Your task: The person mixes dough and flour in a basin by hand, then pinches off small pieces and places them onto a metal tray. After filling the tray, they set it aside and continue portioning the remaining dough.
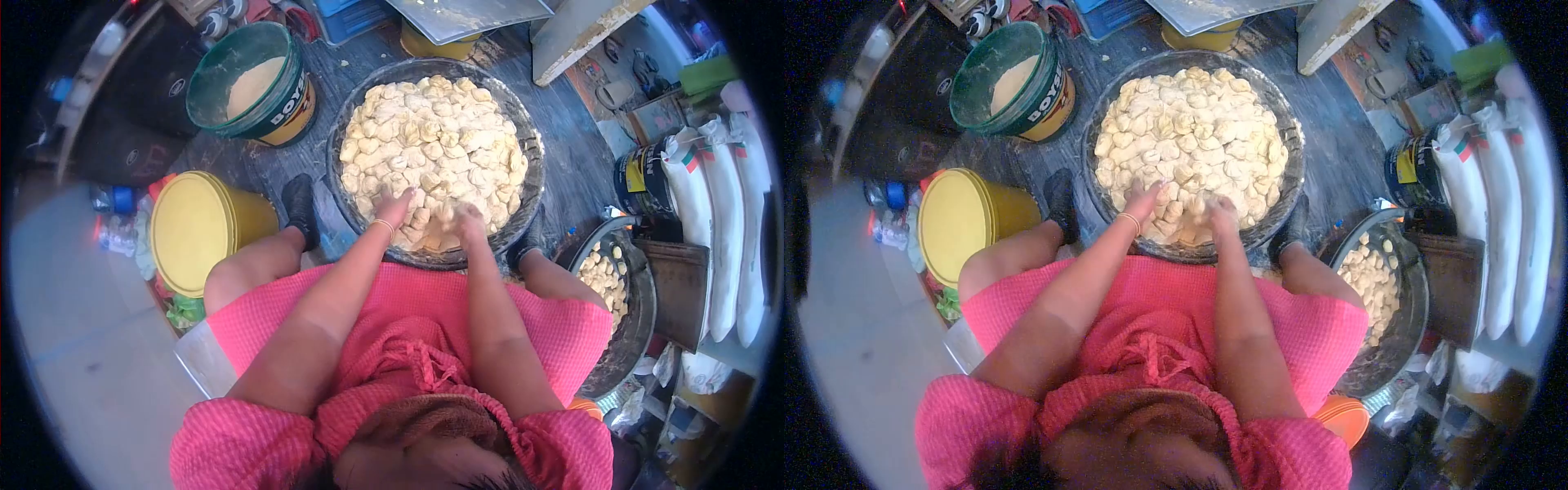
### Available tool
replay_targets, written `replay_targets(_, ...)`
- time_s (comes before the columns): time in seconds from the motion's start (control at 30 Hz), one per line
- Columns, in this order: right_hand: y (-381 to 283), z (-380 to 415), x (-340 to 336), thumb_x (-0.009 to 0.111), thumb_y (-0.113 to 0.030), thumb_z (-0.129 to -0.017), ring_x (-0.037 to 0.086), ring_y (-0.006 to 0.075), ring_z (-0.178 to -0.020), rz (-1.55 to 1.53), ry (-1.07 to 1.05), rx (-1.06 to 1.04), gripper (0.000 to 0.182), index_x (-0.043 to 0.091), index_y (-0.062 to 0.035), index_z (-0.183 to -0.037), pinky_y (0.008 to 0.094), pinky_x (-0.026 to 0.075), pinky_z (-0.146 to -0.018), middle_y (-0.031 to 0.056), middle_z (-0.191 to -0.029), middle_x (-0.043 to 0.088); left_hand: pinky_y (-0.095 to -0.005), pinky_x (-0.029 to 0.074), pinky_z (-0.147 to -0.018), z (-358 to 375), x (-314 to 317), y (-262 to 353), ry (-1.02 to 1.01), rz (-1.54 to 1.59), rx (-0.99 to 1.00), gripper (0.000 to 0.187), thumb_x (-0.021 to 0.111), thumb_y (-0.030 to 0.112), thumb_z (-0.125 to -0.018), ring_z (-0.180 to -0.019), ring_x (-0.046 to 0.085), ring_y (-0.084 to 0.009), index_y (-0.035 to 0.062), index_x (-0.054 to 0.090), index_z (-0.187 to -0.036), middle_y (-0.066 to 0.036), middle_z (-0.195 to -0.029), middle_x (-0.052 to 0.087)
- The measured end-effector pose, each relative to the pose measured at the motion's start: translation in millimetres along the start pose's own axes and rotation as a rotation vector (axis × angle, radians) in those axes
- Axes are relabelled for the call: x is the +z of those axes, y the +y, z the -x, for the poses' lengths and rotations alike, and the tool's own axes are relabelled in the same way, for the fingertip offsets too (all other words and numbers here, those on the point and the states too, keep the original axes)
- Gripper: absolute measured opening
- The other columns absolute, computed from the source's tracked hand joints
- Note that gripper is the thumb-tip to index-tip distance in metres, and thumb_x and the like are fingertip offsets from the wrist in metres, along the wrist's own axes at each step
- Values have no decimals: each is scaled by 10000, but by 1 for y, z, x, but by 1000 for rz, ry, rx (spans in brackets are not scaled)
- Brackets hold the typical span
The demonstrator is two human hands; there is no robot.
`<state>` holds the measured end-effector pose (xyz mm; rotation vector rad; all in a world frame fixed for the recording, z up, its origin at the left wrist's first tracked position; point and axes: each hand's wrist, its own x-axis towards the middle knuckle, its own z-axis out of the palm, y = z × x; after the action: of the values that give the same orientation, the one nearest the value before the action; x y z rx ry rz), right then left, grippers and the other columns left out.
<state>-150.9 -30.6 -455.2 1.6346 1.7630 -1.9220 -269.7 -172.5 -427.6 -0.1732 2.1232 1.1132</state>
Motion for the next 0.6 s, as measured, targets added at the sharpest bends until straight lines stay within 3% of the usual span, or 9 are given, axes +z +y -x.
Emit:
replay_targets(0.07, -33, 15, 5, 652, -221, -750, 588, 205, -714, -807, -112, -97, 329, 580, -31, -1010, 335, 515, -602, 87, -770, 594, -407, 301, -1006, -31, 6, -14, -107, 296, 7, 914, 591, 539, -737, -1221, 357, -365, 11, 206, -1377, -252, -1319, 358)
replay_targets(0.1, -34, 12, 6, 652, -221, -750, 588, 205, -714, -804, -110, -95, 329, 580, -31, -1010, 335, 515, -602, 87, -770, 594, -405, 366, -952, -41, 9, -22, -213, 585, 14, 844, 582, 524, -749, -1153, 443, -333, 4, 285, -1345, -224, -1274, 426)
replay_targets(0.13, -33, 8, 5, 653, -220, -749, 587, 207, -723, -631, -61, -120, 372, 553, -27, -1051, 320, 517, -619, 93, -827, 593, -403, 448, -783, 12, -20, 27, -167, 512, -119, 628, 597, 434, -776, -955, 542, -268, -28, 460, -1180, -180, -1147, 526)
replay_targets(0.23, -9, -25, -2, 666, -243, -740, 595, 258, -858, 84, -194, -53, 572, 416, -27, -1207, 349, 519, -733, 156, -1097, 537, -405, 457, -681, -17, -23, 6, -131, 722, 46, 445, 610, 362, -776, -795, 568, -254, -33, 558, -974, -172, -991, 594)
replay_targets(0.3, 12, -17, 11, 660, -242, -724, 597, 326, -916, 1168, -302, -237, 555, 428, -9, -1171, 389, 493, -808, 208, -1107, 536, -395, 464, -716, -61, -16, -38, 84, 417, 229, 412, 618, 345, -759, -802, 587, -285, -36, 582, -910, -198, -946, 611)
replay_targets(0.37, 58, -7, 39, 662, -264, -704, 597, 348, -912, 1134, -50, -357, 529, 473, -36, -1142, 386, 482, -819, 200, -1008, 576, -393, 473, -756, -73, -12, -66, 303, 58, 137, 472, 618, 385, -739, -819, 599, -343, -49, 587, -922, -235, -956, 607)
replay_targets(0.4, 70, -5, 48, 663, -286, -684, 597, 369, -908, 1080, 201, -467, 506, 518, -62, -1114, 384, 471, -829, 191, -908, 616, -396, 455, -836, -58, -9, -60, 165, 60, 109, 588, 626, 442, -723, -923, 583, -379, -69, 575, -1009, -277, -1006, 587)
replay_targets(0.5, 39, 10, 29, 651, -331, -684, 606, 354, -892, 977, 76, -483, 459, 565, -60, -1045, 397, 477, -815, 194, -870, 623, -399, 428, -885, -117, 90, -139, 796, -605, 535, 661, 632, 490, -704, -985, 562, -368, -66, 561, -1054, -274, -990, 586)
replay_targets(0.6, 37, -21, 8, 626, -312, -726, 617, 317, -796, 940, 8, -385, 401, 559, -54, -1025, 387, 493, -760, 173, -837, 622, -414, 413, -881, -5, 42, -20, 360, -118, 66, 647, 624, 478, -723, -998, 554, -350, -52, 550, -1087, -266, -984, 587)
